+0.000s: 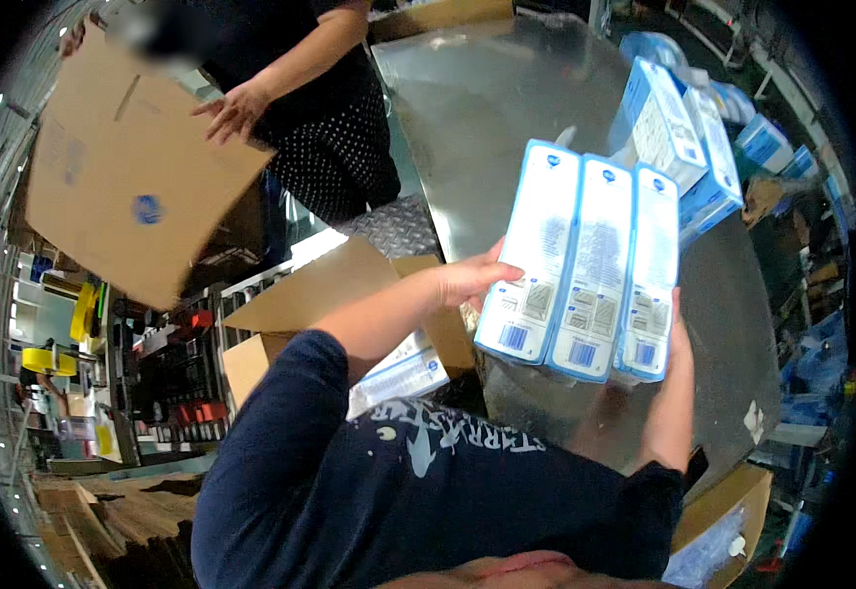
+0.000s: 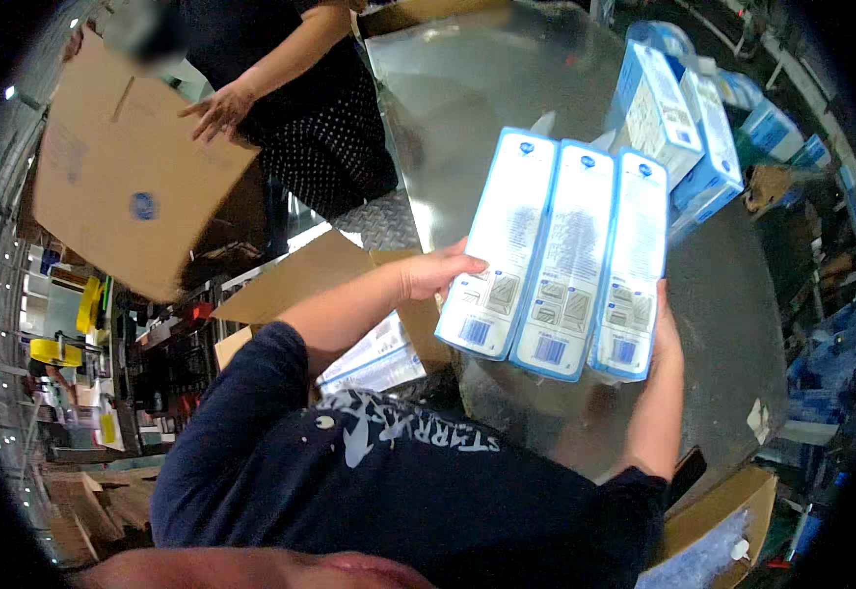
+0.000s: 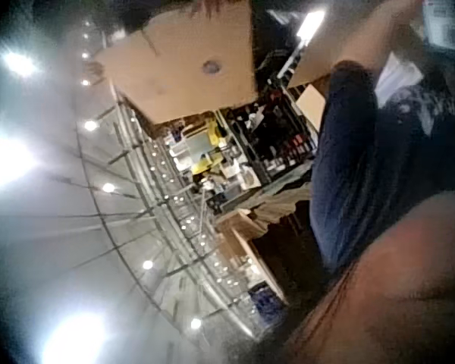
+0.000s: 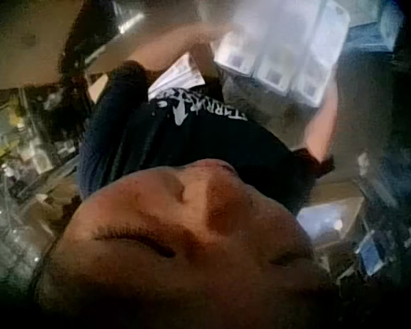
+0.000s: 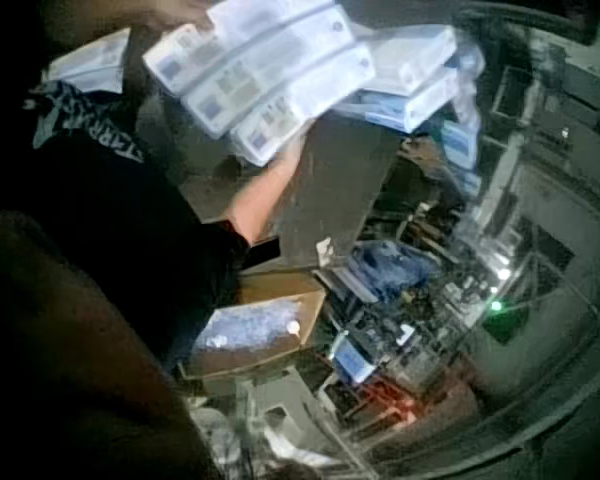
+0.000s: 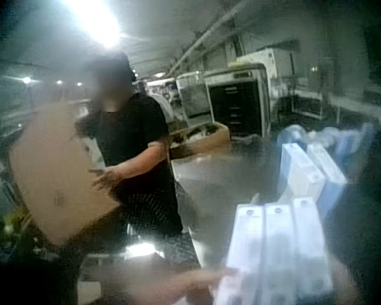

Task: The person assembles cardboard boxes and packs them with blue and white rectangular packages, using a packing machine to seal the boxes and placing them on a conveyor system.

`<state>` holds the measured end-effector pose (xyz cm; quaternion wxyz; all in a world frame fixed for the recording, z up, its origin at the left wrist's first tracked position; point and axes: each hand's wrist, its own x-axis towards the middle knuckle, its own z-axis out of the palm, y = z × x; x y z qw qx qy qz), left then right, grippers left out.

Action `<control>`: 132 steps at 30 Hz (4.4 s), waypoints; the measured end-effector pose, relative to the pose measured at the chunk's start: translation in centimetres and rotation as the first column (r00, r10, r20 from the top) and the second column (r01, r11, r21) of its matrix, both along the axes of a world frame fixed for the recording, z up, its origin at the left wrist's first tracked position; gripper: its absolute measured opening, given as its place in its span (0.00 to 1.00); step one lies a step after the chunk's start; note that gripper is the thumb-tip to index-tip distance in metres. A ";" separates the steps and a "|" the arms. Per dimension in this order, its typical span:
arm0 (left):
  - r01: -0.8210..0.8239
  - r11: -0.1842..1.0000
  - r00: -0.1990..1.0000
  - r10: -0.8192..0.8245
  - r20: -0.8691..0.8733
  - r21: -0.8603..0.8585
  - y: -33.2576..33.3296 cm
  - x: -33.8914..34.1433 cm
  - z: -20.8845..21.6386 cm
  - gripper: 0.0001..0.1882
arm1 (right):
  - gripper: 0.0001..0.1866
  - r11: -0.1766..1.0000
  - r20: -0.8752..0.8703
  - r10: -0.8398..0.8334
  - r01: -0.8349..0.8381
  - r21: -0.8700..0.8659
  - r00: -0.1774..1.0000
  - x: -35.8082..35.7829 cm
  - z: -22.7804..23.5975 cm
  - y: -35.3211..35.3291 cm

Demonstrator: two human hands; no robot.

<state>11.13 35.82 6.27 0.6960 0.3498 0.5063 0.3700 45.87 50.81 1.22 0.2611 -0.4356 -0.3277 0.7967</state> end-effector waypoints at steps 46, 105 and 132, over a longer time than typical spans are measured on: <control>-0.831 0.543 0.098 0.351 -0.931 0.117 -51.4 -15.4 -9.1 0.35 | 0.43 0.056 0.918 0.097 -0.923 0.382 0.385 -20.4 -5.1 -26.2; -0.441 0.810 -0.350 0.243 -0.905 0.388 -75.8 -52.6 -9.0 0.25 | 0.37 0.495 0.364 0.462 -0.576 0.651 0.809 -75.5 -9.8 -68.8; -0.871 0.418 -0.149 0.274 -0.950 0.257 -78.8 -22.1 -15.8 0.26 | 0.18 -0.802 0.823 0.311 -0.596 -0.042 -0.476 -44.6 -20.8 -47.8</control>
